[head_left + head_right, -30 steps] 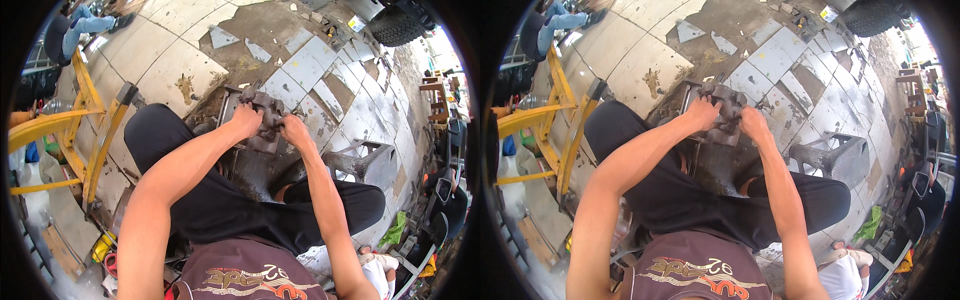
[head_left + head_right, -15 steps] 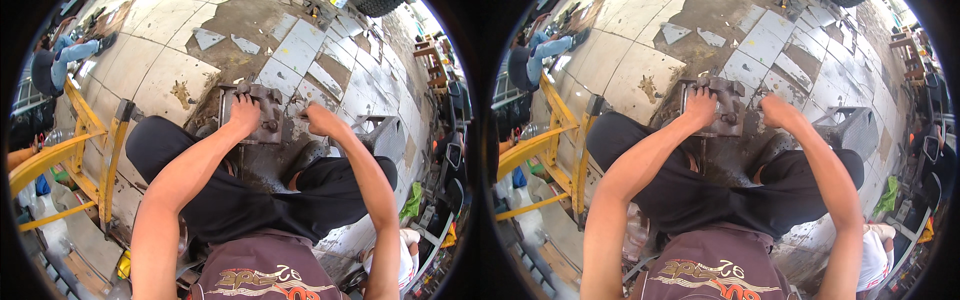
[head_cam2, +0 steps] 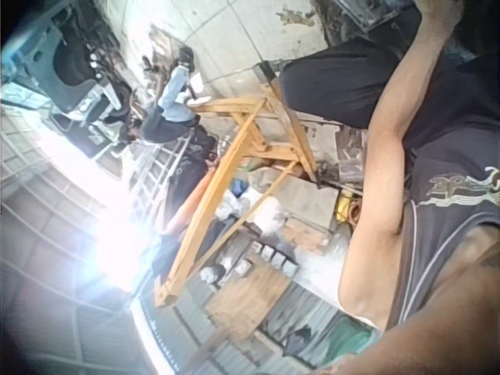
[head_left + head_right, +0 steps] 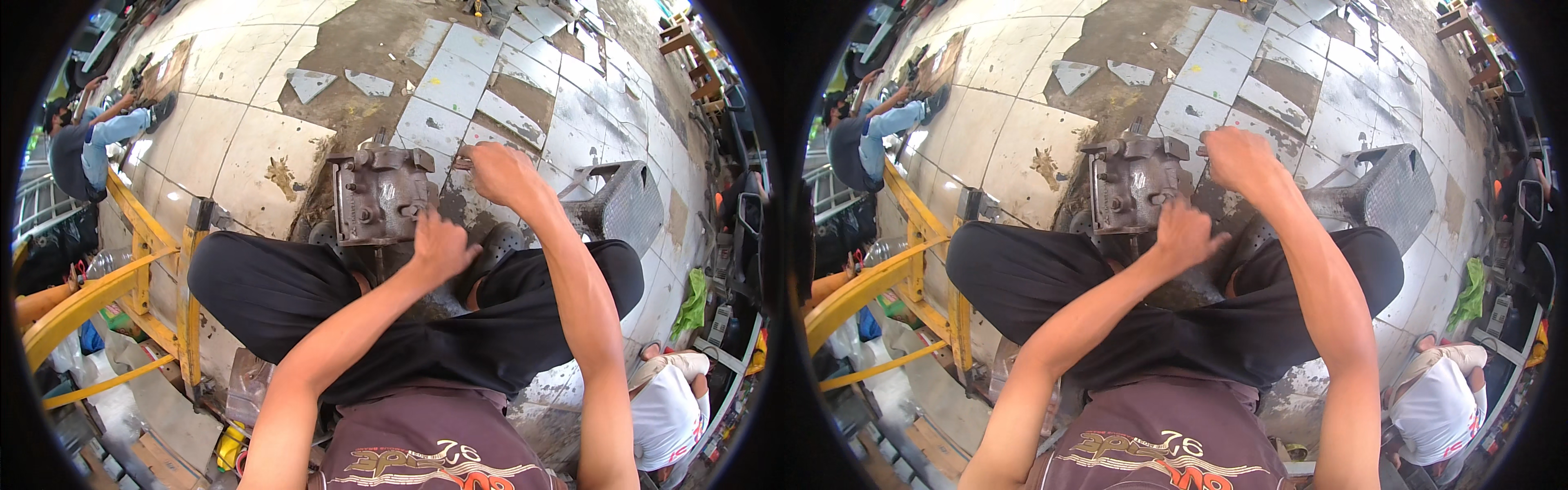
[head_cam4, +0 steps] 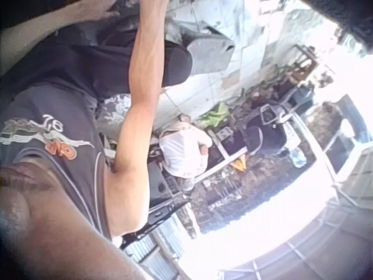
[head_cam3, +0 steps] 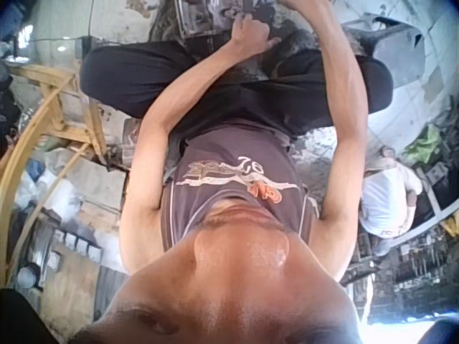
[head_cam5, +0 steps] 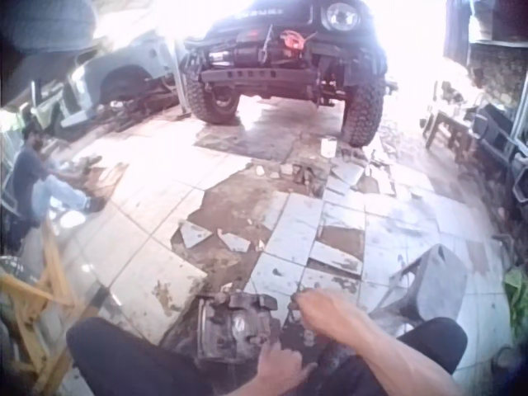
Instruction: The person sits cross-legged on the floor and uses a small metal tool to scrape and clean a dark, greasy metal part resting on their lap. They repeatedly rub the tool against the surface of the part, focusing on specific areas to remove grime.
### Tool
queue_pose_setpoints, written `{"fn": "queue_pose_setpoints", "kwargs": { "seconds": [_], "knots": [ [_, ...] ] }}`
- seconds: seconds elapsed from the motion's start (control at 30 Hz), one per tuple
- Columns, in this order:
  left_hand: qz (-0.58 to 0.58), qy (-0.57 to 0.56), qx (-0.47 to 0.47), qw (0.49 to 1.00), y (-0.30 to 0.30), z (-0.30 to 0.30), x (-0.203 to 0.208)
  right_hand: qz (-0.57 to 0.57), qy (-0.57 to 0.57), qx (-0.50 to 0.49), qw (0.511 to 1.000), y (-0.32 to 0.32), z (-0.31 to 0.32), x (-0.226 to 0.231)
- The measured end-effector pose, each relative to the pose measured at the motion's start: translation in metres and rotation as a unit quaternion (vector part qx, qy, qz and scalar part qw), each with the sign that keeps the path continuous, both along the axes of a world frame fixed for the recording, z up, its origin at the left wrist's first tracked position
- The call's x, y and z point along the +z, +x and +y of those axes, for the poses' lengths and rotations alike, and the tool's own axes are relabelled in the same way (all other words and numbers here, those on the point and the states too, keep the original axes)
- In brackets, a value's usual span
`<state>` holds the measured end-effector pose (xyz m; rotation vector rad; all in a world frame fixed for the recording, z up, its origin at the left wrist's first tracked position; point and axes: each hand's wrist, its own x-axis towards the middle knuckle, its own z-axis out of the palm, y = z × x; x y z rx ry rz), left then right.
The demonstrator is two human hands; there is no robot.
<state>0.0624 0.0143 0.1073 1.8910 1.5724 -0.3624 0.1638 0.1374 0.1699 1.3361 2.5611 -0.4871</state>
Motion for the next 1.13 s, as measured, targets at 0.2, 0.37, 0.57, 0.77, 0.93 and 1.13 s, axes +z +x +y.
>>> {"fn": "queue_pose_setpoints", "kwargs": {
  "seconds": [0.2,0.37,0.57,0.77,0.93,1.13],
  "knots": [
    [0.002,0.271,0.095,0.958,0.003,-0.013,-0.059,0.052,0.021,-0.009,0.998,0.009,0.004,0.000],
    [0.072,0.119,-0.055,0.989,-0.007,-0.025,-0.030,0.052,-0.009,-0.021,0.998,0.008,0.010,-0.030],
    [0.013,0.037,-0.157,0.987,-0.057,-0.025,0.006,0.099,-0.028,0.011,0.995,-0.007,-0.008,-0.075],
    [0.093,0.140,-0.052,0.984,-0.129,0.006,0.009,0.151,-0.051,0.068,0.985,-0.012,-0.042,-0.121],
    [0.105,0.131,0.001,0.986,-0.131,0.017,-0.012,0.163,-0.023,0.049,0.985,-0.017,-0.062,-0.126],
    [0.204,0.075,-0.014,0.976,-0.131,-0.002,-0.043,0.134,-0.080,-0.045,0.987,-0.035,-0.060,-0.117]
  ]
}}
